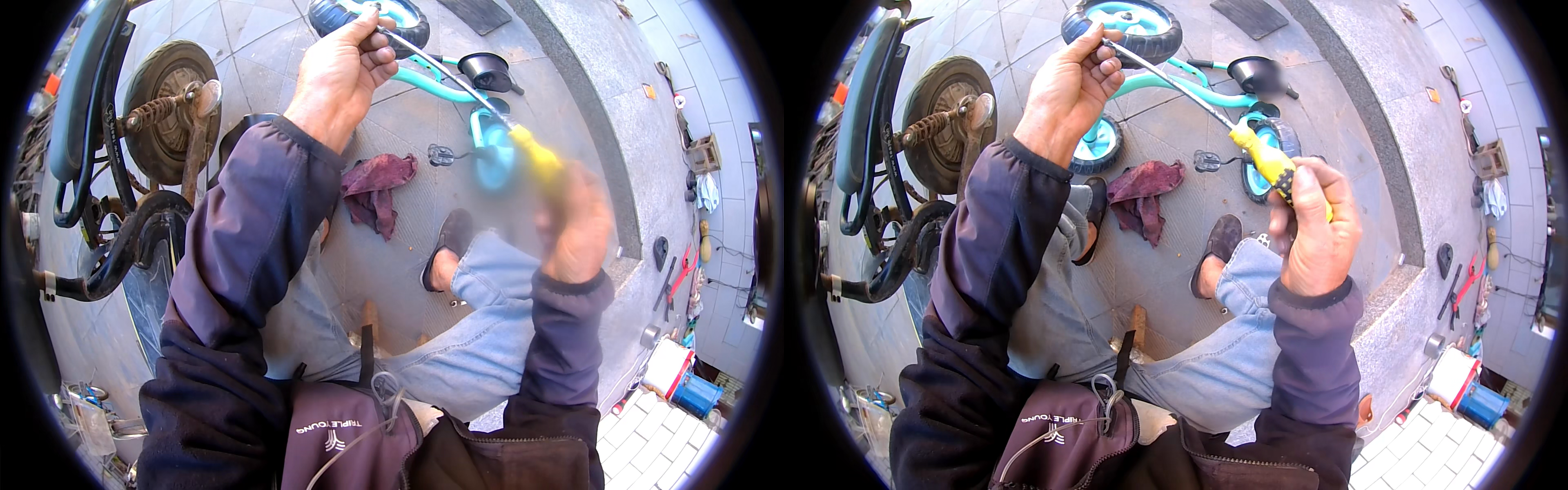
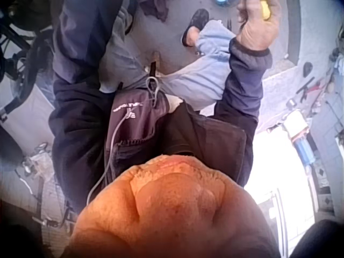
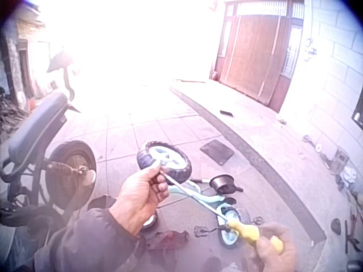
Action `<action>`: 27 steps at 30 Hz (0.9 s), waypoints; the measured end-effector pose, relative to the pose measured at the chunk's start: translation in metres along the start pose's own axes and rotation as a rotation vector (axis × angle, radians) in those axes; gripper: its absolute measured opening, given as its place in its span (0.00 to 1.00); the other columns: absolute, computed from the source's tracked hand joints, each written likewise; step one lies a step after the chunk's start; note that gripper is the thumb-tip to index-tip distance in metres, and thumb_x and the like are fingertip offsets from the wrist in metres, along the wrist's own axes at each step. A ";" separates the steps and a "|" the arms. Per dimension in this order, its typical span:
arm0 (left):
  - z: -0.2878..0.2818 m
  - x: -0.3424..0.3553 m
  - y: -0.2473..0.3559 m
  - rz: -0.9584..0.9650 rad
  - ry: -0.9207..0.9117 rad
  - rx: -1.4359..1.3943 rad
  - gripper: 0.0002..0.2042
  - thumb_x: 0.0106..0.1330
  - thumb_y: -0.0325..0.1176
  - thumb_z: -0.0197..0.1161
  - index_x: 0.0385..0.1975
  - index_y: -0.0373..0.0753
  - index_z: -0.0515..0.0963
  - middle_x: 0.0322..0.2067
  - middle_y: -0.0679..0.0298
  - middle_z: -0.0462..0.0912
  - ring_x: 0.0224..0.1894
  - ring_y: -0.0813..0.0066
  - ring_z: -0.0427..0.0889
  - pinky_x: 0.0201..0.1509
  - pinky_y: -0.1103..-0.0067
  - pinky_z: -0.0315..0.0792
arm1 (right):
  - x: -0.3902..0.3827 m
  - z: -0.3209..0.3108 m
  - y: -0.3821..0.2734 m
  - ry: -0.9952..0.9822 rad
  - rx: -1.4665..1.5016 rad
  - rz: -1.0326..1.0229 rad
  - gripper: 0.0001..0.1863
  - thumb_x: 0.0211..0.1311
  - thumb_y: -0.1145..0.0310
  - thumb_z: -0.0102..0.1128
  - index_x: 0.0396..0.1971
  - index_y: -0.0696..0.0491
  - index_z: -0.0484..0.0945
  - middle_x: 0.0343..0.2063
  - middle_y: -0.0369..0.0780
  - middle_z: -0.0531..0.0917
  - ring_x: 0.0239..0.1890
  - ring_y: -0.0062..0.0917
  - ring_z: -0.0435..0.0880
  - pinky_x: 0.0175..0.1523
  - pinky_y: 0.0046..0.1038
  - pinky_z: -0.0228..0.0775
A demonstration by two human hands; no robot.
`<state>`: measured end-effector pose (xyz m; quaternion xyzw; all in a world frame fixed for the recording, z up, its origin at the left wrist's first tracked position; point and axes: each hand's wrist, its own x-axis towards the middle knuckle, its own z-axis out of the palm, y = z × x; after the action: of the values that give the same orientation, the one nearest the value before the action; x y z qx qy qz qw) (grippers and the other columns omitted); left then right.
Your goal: The person is repairing a teal tricycle by hand. They manipulate a small metal component, possibly a cotter pin, and use a yellow-handled screwdriver to tighten a screw on the tricycle's wheel axle. The person is seated on a low stool during the process.
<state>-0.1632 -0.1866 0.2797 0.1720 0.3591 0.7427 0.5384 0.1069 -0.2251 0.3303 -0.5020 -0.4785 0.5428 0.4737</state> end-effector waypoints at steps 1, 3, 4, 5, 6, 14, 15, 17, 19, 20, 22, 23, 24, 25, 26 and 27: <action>0.000 0.000 0.000 0.002 0.004 0.011 0.13 0.67 0.37 0.56 0.36 0.30 0.77 0.21 0.71 0.71 0.25 0.83 0.71 0.32 0.84 0.73 | -0.001 -0.001 0.004 -0.018 -0.071 -0.132 0.16 0.61 0.64 0.59 0.44 0.56 0.71 0.19 0.37 0.76 0.15 0.13 0.70 0.18 0.12 0.58; -0.003 0.001 0.001 -0.019 0.004 -0.003 0.13 0.67 0.37 0.56 0.35 0.30 0.77 0.21 0.71 0.71 0.25 0.83 0.71 0.32 0.84 0.73 | -0.002 0.002 0.000 -0.052 0.011 -0.137 0.16 0.60 0.65 0.60 0.45 0.56 0.71 0.19 0.37 0.76 0.15 0.13 0.70 0.18 0.12 0.58; -0.004 0.002 0.002 -0.030 0.002 -0.011 0.13 0.67 0.37 0.56 0.35 0.30 0.77 0.21 0.71 0.71 0.25 0.83 0.71 0.32 0.84 0.73 | -0.001 0.003 -0.001 -0.068 0.051 -0.140 0.17 0.59 0.65 0.60 0.45 0.56 0.70 0.19 0.37 0.76 0.16 0.13 0.70 0.18 0.12 0.58; -0.005 0.003 0.002 -0.027 -0.005 -0.023 0.13 0.67 0.37 0.56 0.35 0.30 0.77 0.21 0.71 0.71 0.25 0.83 0.71 0.32 0.84 0.72 | 0.000 0.000 -0.002 -0.126 0.147 -0.052 0.19 0.59 0.64 0.61 0.47 0.56 0.70 0.19 0.38 0.77 0.15 0.13 0.70 0.17 0.12 0.56; -0.005 0.003 0.002 -0.024 -0.010 -0.035 0.13 0.67 0.37 0.56 0.35 0.30 0.77 0.21 0.71 0.71 0.24 0.83 0.71 0.31 0.84 0.72 | 0.001 -0.001 -0.003 -0.121 0.111 0.057 0.19 0.59 0.64 0.61 0.46 0.56 0.70 0.19 0.38 0.77 0.15 0.13 0.70 0.17 0.12 0.56; -0.005 0.004 0.000 -0.043 0.012 0.000 0.13 0.67 0.36 0.56 0.36 0.30 0.77 0.21 0.71 0.71 0.25 0.83 0.71 0.31 0.84 0.72 | -0.002 0.004 0.003 -0.003 -0.053 -0.170 0.17 0.59 0.65 0.61 0.44 0.57 0.73 0.22 0.36 0.77 0.15 0.12 0.70 0.17 0.11 0.58; -0.005 0.004 0.000 -0.041 0.005 -0.003 0.13 0.67 0.36 0.55 0.36 0.30 0.77 0.21 0.71 0.70 0.25 0.83 0.71 0.31 0.84 0.72 | -0.001 0.002 0.000 -0.051 -0.022 -0.155 0.17 0.60 0.64 0.60 0.44 0.57 0.72 0.22 0.36 0.77 0.15 0.12 0.70 0.17 0.11 0.58; -0.005 0.005 0.000 -0.041 -0.011 -0.012 0.13 0.67 0.36 0.55 0.36 0.30 0.77 0.21 0.71 0.70 0.25 0.83 0.71 0.31 0.84 0.72 | 0.002 0.000 -0.001 -0.092 0.130 -0.018 0.18 0.62 0.58 0.56 0.44 0.57 0.73 0.21 0.37 0.77 0.16 0.13 0.72 0.16 0.12 0.58; -0.007 0.004 0.002 -0.037 -0.020 -0.015 0.13 0.67 0.36 0.55 0.36 0.30 0.77 0.21 0.72 0.70 0.25 0.83 0.71 0.32 0.84 0.72 | 0.004 -0.009 0.000 -0.113 0.031 0.160 0.19 0.63 0.55 0.55 0.43 0.57 0.73 0.21 0.36 0.77 0.16 0.14 0.72 0.16 0.12 0.58; -0.007 0.003 0.003 -0.032 -0.008 -0.003 0.13 0.67 0.36 0.55 0.36 0.30 0.77 0.21 0.72 0.70 0.25 0.83 0.71 0.32 0.84 0.72 | 0.004 -0.012 0.001 -0.124 -0.019 0.249 0.20 0.63 0.54 0.54 0.43 0.57 0.73 0.21 0.36 0.77 0.16 0.14 0.72 0.16 0.12 0.58; -0.005 0.001 0.001 -0.026 0.008 0.014 0.13 0.67 0.36 0.55 0.36 0.30 0.77 0.22 0.72 0.70 0.25 0.83 0.71 0.31 0.84 0.72 | 0.001 -0.008 0.006 -0.070 -0.060 0.032 0.19 0.63 0.55 0.54 0.42 0.57 0.73 0.22 0.36 0.77 0.16 0.13 0.72 0.15 0.12 0.58; -0.005 0.002 0.000 -0.025 0.002 0.013 0.13 0.67 0.36 0.55 0.36 0.30 0.77 0.22 0.72 0.70 0.25 0.83 0.71 0.31 0.84 0.72 | 0.000 -0.003 0.007 -0.027 -0.087 -0.065 0.19 0.63 0.55 0.54 0.41 0.57 0.73 0.22 0.36 0.77 0.16 0.13 0.72 0.15 0.12 0.57; -0.005 0.003 0.000 -0.024 -0.003 0.012 0.13 0.67 0.36 0.55 0.37 0.30 0.77 0.22 0.72 0.70 0.25 0.83 0.71 0.31 0.84 0.72 | 0.000 0.000 0.007 0.016 -0.112 -0.162 0.19 0.63 0.55 0.54 0.41 0.56 0.73 0.22 0.36 0.77 0.16 0.13 0.72 0.15 0.12 0.57; -0.005 0.003 0.000 -0.023 -0.008 0.011 0.13 0.67 0.36 0.55 0.37 0.30 0.77 0.22 0.72 0.70 0.25 0.83 0.71 0.31 0.84 0.72 | 0.001 0.000 0.007 0.005 -0.049 -0.133 0.19 0.63 0.55 0.54 0.41 0.56 0.73 0.22 0.37 0.77 0.16 0.13 0.72 0.15 0.12 0.57; -0.005 0.004 0.000 -0.022 -0.005 0.010 0.13 0.67 0.36 0.55 0.37 0.30 0.77 0.22 0.72 0.70 0.25 0.83 0.71 0.32 0.84 0.72 | 0.002 0.000 0.006 -0.005 0.014 -0.103 0.19 0.64 0.55 0.54 0.41 0.56 0.73 0.22 0.38 0.77 0.15 0.13 0.72 0.15 0.12 0.57; -0.005 0.003 0.000 -0.020 -0.001 0.009 0.13 0.67 0.37 0.55 0.37 0.31 0.77 0.22 0.72 0.70 0.25 0.83 0.71 0.32 0.84 0.72 | 0.003 -0.001 0.002 -0.040 0.064 -0.008 0.19 0.64 0.54 0.53 0.41 0.57 0.73 0.22 0.38 0.77 0.15 0.13 0.72 0.15 0.12 0.57</action>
<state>-0.1673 -0.1857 0.2764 0.1710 0.3638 0.7357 0.5451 0.1074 -0.2226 0.3279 -0.4735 -0.4722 0.5661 0.4820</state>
